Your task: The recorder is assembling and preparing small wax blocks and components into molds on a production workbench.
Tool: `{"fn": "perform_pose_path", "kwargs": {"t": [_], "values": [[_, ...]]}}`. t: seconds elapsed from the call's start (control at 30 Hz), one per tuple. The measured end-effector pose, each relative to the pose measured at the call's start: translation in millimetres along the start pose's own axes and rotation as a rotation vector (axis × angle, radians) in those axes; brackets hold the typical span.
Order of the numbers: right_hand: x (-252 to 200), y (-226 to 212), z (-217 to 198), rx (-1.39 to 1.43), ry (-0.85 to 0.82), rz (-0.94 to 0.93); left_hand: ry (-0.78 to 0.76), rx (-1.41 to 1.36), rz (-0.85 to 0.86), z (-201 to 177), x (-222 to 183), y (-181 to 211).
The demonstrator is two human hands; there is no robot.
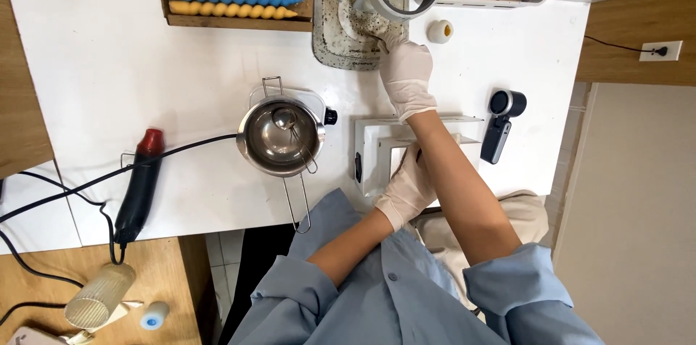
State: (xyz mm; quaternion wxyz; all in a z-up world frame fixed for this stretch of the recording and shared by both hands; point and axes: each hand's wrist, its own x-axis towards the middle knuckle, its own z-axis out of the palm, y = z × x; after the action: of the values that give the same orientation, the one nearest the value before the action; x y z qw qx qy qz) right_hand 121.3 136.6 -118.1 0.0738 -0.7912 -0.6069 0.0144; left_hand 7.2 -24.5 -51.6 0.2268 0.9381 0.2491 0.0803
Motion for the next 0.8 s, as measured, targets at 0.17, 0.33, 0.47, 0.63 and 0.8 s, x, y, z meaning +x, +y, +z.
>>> {"fn": "perform_pose_path", "kwargs": {"t": [0.17,0.33,0.47,0.63,0.8], "values": [[3.7,-5.7,-8.3,0.046,0.02,0.0,0.037,0.029,0.01,-9.8,0.4,-2.2],[3.9,7.6,16.7,-0.071,-0.007,-0.043,0.041,0.03,0.032,-23.9,1.8,-4.0],[6.0,5.7,19.1,-0.145,-0.013,-0.061,0.008,0.022,0.022,-13.0,0.9,-2.5],[7.2,1.3,10.8,-0.108,0.002,-0.07,0.045,-0.011,0.003,-6.4,0.9,-0.2],[5.8,5.0,16.8,-0.087,0.008,-0.056,0.031,-0.022,-0.006,-4.3,0.7,-0.2]]}}
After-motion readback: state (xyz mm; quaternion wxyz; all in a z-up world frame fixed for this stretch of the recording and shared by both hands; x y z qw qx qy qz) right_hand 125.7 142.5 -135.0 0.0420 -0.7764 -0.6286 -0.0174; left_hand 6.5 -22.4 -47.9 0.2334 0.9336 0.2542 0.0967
